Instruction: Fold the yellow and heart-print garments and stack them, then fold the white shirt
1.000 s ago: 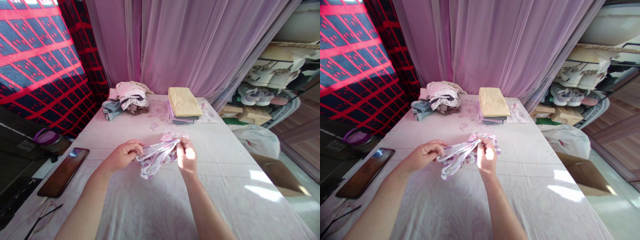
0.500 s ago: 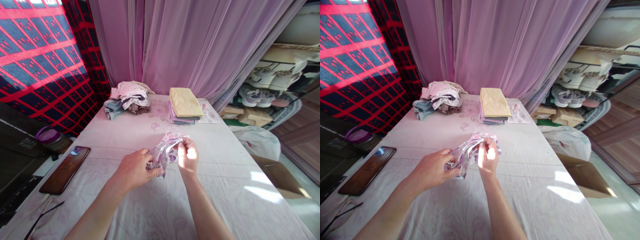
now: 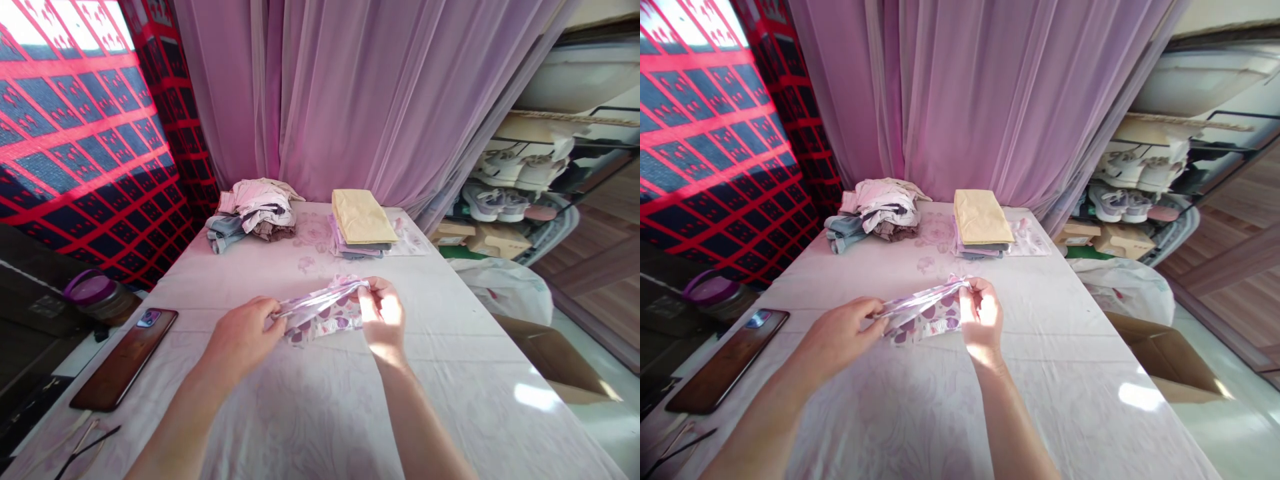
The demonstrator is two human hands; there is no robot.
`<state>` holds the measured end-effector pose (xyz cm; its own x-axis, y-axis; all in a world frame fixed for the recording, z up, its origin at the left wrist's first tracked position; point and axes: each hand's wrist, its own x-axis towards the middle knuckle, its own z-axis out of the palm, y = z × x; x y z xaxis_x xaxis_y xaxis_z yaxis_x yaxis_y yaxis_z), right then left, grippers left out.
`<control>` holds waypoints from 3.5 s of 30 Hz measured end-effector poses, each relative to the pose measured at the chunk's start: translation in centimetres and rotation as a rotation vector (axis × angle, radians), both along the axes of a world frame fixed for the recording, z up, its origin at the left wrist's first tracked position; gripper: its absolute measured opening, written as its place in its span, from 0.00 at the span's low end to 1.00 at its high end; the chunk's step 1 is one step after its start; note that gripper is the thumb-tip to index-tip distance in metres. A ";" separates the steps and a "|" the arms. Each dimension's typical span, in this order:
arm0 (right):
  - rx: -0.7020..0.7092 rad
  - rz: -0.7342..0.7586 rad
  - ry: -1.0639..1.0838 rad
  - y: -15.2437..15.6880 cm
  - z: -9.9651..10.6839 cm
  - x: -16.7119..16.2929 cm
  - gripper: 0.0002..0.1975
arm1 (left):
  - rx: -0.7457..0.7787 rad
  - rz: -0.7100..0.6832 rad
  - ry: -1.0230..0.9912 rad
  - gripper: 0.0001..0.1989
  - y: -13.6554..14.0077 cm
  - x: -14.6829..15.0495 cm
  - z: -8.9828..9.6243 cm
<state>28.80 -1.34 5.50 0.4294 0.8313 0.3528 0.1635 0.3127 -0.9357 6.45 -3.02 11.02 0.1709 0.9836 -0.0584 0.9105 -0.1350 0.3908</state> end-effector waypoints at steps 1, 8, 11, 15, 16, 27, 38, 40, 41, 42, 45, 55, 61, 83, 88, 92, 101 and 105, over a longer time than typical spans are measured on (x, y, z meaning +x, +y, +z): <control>0.005 0.034 -0.013 0.4 0.7 0.3 0.11 | 0.040 0.015 -0.012 0.10 0.5 -0.6 0.5; -0.034 0.370 0.010 9.6 6.7 -0.7 0.16 | 0.247 0.091 -0.086 0.10 9.8 -3.7 7.3; 0.067 0.398 0.128 13.3 10.3 -1.9 0.15 | 0.443 0.175 -0.101 0.10 11.5 -3.8 11.9; 0.193 0.456 0.246 14.0 13.3 -2.6 0.14 | 0.699 0.224 -0.056 0.12 8.2 -2.4 15.5; 0.194 0.466 0.271 13.5 13.2 -2.6 0.14 | 0.709 0.212 -0.042 0.13 7.0 -2.0 15.4; -0.215 0.400 0.453 3.6 -3.8 0.8 0.11 | 0.064 -0.099 -0.109 0.11 -1.4 2.7 -2.3; -0.316 0.049 -0.246 1.9 -8.5 4.2 0.14 | -0.243 -0.283 -0.245 0.09 -0.9 5.8 -5.5; -0.268 0.038 -0.365 1.6 -9.2 4.3 0.16 | -0.212 -0.283 -0.309 0.11 0.7 4.6 -5.3; -0.243 0.033 -0.411 1.5 -9.5 4.4 0.16 | -0.174 -0.246 -0.305 0.12 1.8 3.9 -5.2; -0.219 0.030 -0.449 1.4 -9.7 4.4 0.17 | -0.122 -0.199 -0.269 0.13 3.1 3.1 -5.0; -0.150 -0.006 -0.536 1.2 -10.1 4.4 0.18 | 0.085 -0.025 -0.049 0.13 7.7 0.7 -4.2; 0.030 -0.065 -0.715 1.3 -11.3 4.6 0.13 | -0.030 -0.052 0.263 0.21 15.7 -1.2 -5.9; 0.011 -0.122 -0.815 1.1 -10.8 4.2 0.11 | 0.010 -0.089 0.316 0.18 14.9 -0.5 -6.2; -0.132 -0.131 -0.846 0.5 -9.8 4.6 0.12 | 0.018 -0.007 0.411 0.16 14.8 -1.2 -4.4; -0.124 -0.140 -0.829 0.5 -10.0 4.6 0.12 | -0.006 0.094 0.240 0.18 16.3 -2.2 -3.7; -0.145 -0.157 -0.838 0.5 -10.0 4.6 0.13 | -0.014 0.131 0.229 0.20 16.7 -1.6 -4.4; -0.190 -0.148 -0.865 0.7 -9.9 4.6 0.13 | 0.067 0.116 0.277 0.21 15.6 0.0 -6.0; -0.163 -0.160 -0.863 0.7 -10.0 4.6 0.13 | 0.317 -0.074 0.265 0.17 13.3 1.0 -5.9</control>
